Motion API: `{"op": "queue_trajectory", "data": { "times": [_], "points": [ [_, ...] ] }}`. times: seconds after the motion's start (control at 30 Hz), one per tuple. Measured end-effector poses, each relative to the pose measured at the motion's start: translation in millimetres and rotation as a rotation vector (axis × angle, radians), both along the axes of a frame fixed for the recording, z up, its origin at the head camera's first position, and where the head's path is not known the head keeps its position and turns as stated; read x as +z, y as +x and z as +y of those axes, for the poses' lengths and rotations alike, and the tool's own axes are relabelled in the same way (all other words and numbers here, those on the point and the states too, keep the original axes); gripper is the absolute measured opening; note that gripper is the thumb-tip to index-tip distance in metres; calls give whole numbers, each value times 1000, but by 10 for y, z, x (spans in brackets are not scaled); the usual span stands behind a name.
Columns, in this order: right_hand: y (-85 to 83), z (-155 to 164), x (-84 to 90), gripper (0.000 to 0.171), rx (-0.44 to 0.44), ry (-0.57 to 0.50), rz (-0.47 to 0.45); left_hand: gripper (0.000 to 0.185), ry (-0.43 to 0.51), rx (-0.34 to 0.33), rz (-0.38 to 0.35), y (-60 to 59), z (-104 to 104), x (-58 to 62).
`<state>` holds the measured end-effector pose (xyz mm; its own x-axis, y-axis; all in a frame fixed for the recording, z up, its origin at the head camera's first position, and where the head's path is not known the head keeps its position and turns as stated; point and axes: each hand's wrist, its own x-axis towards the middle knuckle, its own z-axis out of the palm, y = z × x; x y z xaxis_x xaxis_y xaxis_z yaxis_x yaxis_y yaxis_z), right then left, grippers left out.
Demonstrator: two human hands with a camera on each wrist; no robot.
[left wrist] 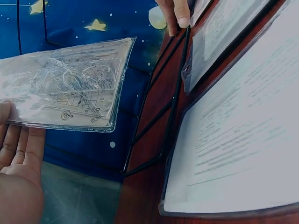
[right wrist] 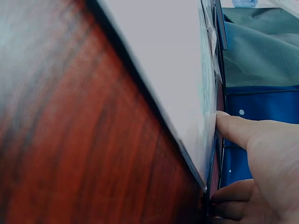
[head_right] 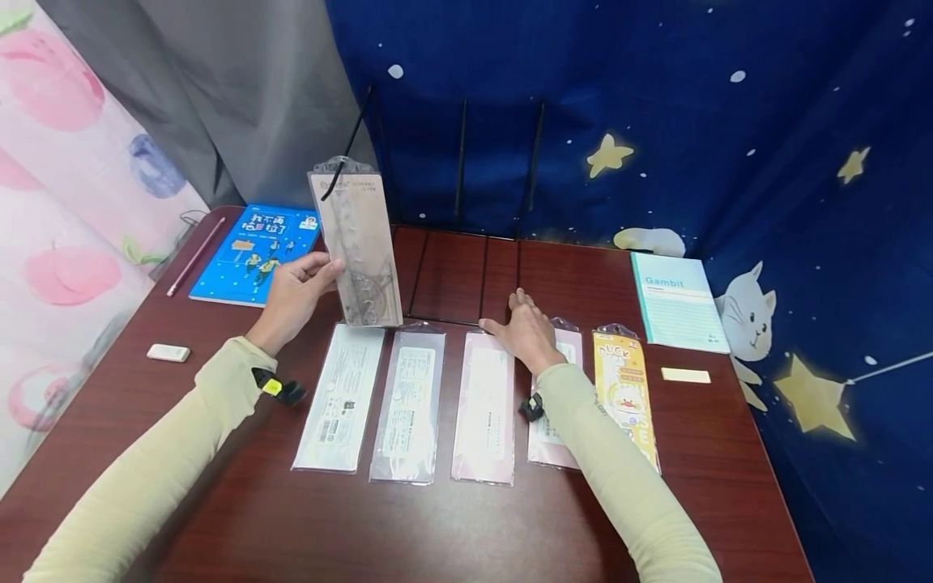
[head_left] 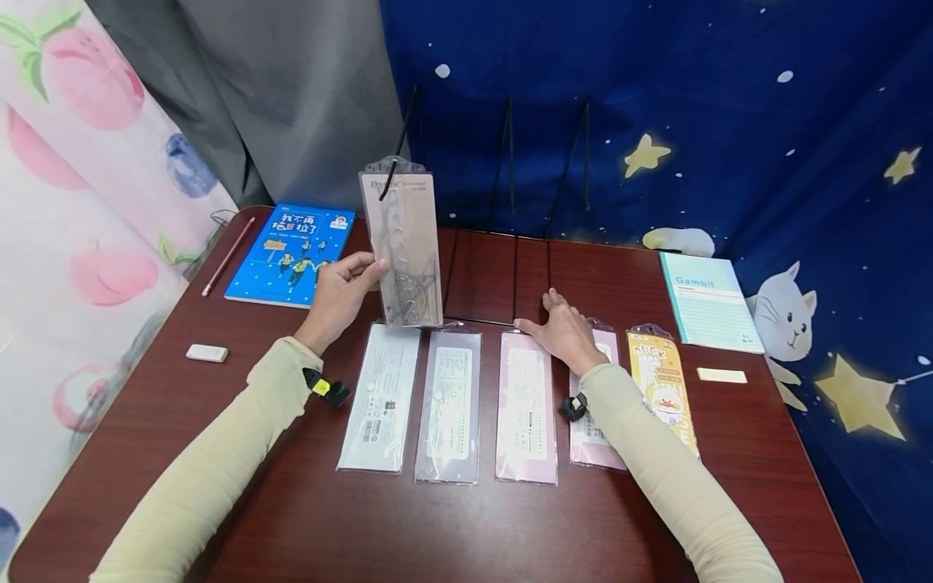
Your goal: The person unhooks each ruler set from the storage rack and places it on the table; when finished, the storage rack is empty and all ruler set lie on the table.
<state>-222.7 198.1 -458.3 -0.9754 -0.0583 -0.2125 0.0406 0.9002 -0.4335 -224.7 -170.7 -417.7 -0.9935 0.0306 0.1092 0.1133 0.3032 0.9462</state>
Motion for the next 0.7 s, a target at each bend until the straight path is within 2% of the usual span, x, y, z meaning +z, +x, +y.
{"op": "queue_trajectory", "data": {
  "times": [0.23, 0.5, 0.7],
  "points": [
    [-1, -2, -11, 93, 3, 9, 24, 48, -25, -8, 30, 145, -47, 4],
    [-2, 6, -23, 92, 11, 1, 9, 45, -25, -38, 20, 355, -100, -8],
    [-7, 14, -12, 92, 13, 6, 3, 38, -40, -47, 57, 504, -144, 34]
  ]
}}
